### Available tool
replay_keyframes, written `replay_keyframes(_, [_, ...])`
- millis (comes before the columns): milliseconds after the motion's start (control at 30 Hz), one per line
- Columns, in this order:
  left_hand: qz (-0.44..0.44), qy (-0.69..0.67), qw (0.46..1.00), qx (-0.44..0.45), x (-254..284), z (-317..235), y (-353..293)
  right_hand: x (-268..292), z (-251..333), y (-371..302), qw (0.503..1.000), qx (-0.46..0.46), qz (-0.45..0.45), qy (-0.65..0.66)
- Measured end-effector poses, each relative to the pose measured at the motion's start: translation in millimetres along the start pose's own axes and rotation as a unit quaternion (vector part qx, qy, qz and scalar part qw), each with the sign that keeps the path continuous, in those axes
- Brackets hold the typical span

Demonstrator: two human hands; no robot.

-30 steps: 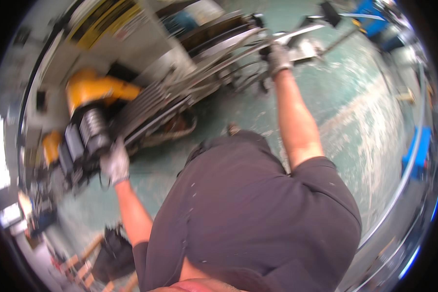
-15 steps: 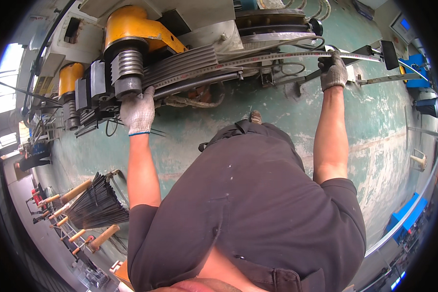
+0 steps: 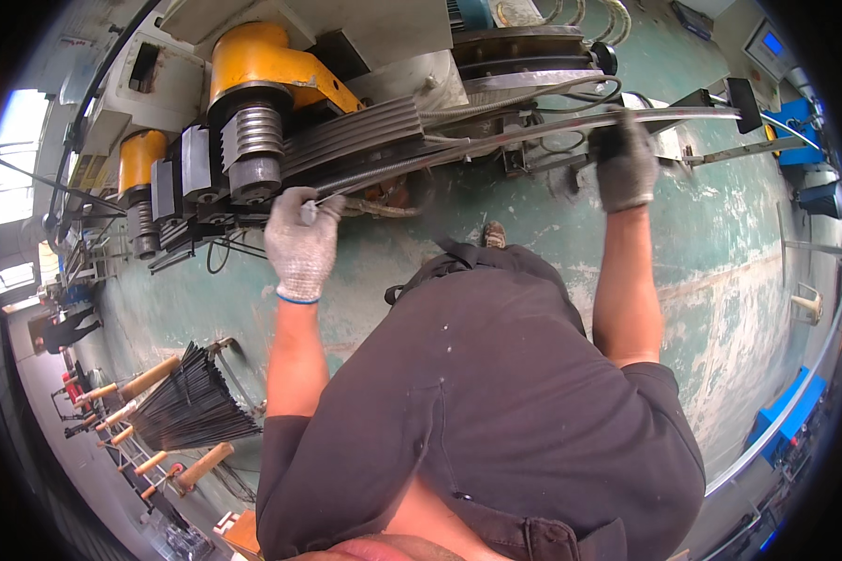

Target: The person repeatedly feeds long metal rods into a bending machine, operates the lever to bend them, and removes the finished pieces. They also measure a wooden surface with a tape measure and handle stacks of rods on the floor.

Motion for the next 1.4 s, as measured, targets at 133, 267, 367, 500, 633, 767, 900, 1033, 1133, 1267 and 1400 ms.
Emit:
replay_keyframes(133, [0.019,-0.057,0.997,-0.046,-16,-38,14,-108,28,-70,0.986,-0.143,0.029,0.081])
replay_keyframes(267, [0.013,-0.049,0.997,-0.060,-35,-60,50,-134,24,-100,0.979,-0.139,0.105,-0.105])
replay_keyframes(367, [0.025,0.011,0.998,-0.058,-46,-62,76,-113,36,-133,0.968,-0.184,0.100,-0.140])
replay_keyframes(500, [0.030,0.091,0.991,-0.094,-61,-63,80,-33,18,-161,0.964,-0.227,-0.015,-0.135])
replay_keyframes(633, [-0.017,0.184,0.964,-0.190,-79,-73,78,23,4,-168,0.956,-0.251,-0.102,-0.110])
replay_keyframes(767, [0.039,0.267,0.942,-0.200,-75,-54,87,57,19,-143,0.961,-0.256,-0.057,-0.091])
replay_keyframes(900, [0.052,0.279,0.952,-0.112,-79,-48,84,120,47,-114,0.957,-0.274,-0.048,-0.084])
replay_keyframes(1033, [0.003,0.345,0.934,-0.092,-81,-103,59,203,54,-82,0.959,-0.238,-0.069,-0.134])
replay_keyframes(1133, [-0.124,0.316,0.928,-0.154,-86,-159,41,250,80,-52,0.963,-0.195,-0.107,-0.155])
replay_keyframes(1267, [-0.126,0.040,0.980,-0.149,-151,-257,15,319,111,23,0.973,-0.089,-0.155,-0.147])
replay_keyframes(1400, [0.070,-0.209,0.968,-0.119,-254,-359,4,372,164,124,0.956,-0.005,-0.161,-0.246])
Point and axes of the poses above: each hand's wrist, its own y-axis towards the middle knuckle, its own x-axis out of the back of the hand, z = x × y, the point moved 2 cm from there along y, towards the middle knuckle, and after that the axes turned 4 degrees about -y, right-handed, at the moved point
